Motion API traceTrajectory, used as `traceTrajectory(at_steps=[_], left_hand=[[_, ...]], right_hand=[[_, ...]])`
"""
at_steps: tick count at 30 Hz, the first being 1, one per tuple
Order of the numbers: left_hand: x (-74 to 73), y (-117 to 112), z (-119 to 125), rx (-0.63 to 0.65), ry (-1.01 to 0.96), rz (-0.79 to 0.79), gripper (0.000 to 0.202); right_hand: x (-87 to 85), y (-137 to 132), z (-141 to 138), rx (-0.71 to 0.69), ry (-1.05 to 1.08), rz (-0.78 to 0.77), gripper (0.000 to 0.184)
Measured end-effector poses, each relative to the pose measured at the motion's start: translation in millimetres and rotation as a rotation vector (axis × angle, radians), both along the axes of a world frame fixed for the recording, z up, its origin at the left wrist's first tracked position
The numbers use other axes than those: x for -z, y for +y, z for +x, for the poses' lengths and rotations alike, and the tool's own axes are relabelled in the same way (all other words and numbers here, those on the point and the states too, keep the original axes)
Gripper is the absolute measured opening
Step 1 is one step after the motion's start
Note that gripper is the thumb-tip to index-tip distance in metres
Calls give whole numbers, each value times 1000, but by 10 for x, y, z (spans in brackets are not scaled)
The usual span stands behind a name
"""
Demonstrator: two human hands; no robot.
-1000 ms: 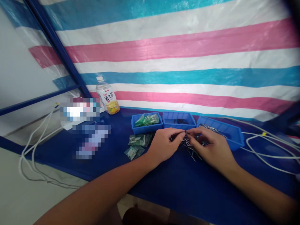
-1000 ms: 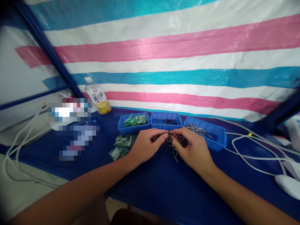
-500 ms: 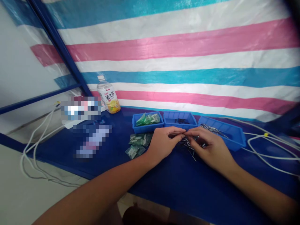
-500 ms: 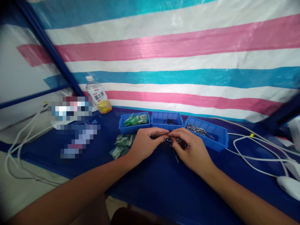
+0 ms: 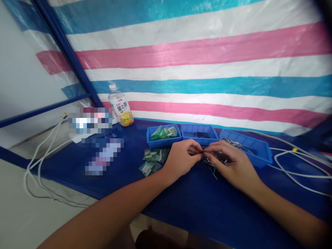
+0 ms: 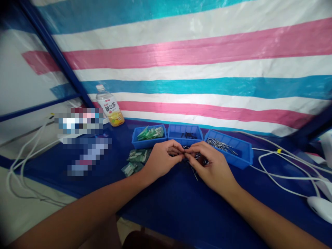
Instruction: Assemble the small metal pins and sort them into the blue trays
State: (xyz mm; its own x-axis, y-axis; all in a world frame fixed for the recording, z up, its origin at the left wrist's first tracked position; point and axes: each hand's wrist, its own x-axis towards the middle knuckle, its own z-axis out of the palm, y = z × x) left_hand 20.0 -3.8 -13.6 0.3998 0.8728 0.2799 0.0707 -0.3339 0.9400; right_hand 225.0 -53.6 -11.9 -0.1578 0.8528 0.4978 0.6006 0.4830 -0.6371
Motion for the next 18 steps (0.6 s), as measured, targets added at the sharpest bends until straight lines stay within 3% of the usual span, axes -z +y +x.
traceTrajectory(at_steps=[4, 10, 18], left_hand=[[20, 3, 0, 21, 22, -11, 20], [-11, 0, -1, 5, -11, 19, 13], [-90, -16, -1, -33, -32, 56, 18]], right_hand=[[4, -21, -19, -23, 1, -17, 15], [-15, 7, 8, 117, -6, -41, 10], [25, 49, 29, 156, -28, -16, 17]])
